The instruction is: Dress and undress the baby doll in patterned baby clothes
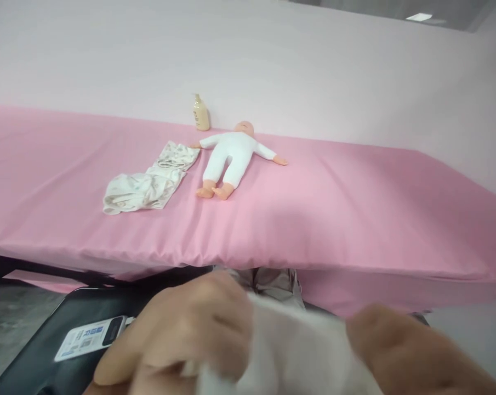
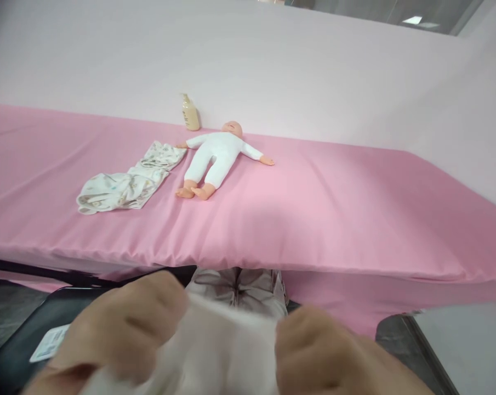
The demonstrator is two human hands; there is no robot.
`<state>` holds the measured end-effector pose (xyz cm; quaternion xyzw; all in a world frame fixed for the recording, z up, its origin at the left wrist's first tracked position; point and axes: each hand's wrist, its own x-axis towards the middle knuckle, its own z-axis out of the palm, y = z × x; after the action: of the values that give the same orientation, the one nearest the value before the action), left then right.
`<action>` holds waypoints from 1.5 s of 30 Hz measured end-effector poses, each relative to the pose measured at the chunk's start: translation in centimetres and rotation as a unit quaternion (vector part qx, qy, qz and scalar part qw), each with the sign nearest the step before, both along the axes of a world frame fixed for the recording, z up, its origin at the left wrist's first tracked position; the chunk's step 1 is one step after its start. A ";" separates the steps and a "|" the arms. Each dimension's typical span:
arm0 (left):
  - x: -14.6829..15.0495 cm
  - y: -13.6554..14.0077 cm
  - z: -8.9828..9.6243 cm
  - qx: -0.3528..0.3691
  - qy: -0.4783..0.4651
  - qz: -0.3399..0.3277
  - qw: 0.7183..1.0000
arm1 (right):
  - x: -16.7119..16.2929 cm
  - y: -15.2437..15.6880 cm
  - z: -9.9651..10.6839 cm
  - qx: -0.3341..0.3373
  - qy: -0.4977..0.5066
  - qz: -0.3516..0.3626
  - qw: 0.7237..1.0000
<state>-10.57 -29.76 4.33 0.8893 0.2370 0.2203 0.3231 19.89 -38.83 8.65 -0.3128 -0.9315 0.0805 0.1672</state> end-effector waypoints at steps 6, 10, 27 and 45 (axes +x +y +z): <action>5.4 0.3 5.3 0.314 0.132 -0.020 0.940 | -4.3 2.4 2.8 0.314 -0.032 -0.154 0.936; 6.3 -0.2 5.8 0.439 0.160 0.100 0.879 | -5.0 2.6 2.3 0.391 -0.094 -0.222 0.888; 8.3 3.7 2.7 -0.243 -0.111 0.075 0.961 | -5.2 6.3 -0.4 -0.103 0.165 -0.296 0.935; 7.1 2.4 0.7 -0.214 -0.199 -0.049 0.955 | -3.3 3.4 1.1 -0.077 0.287 -0.162 0.941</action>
<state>-3.49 -27.39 5.04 0.7480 0.1654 0.3207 0.5571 16.62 -35.44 9.74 -0.4347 -0.7717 0.2102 0.4139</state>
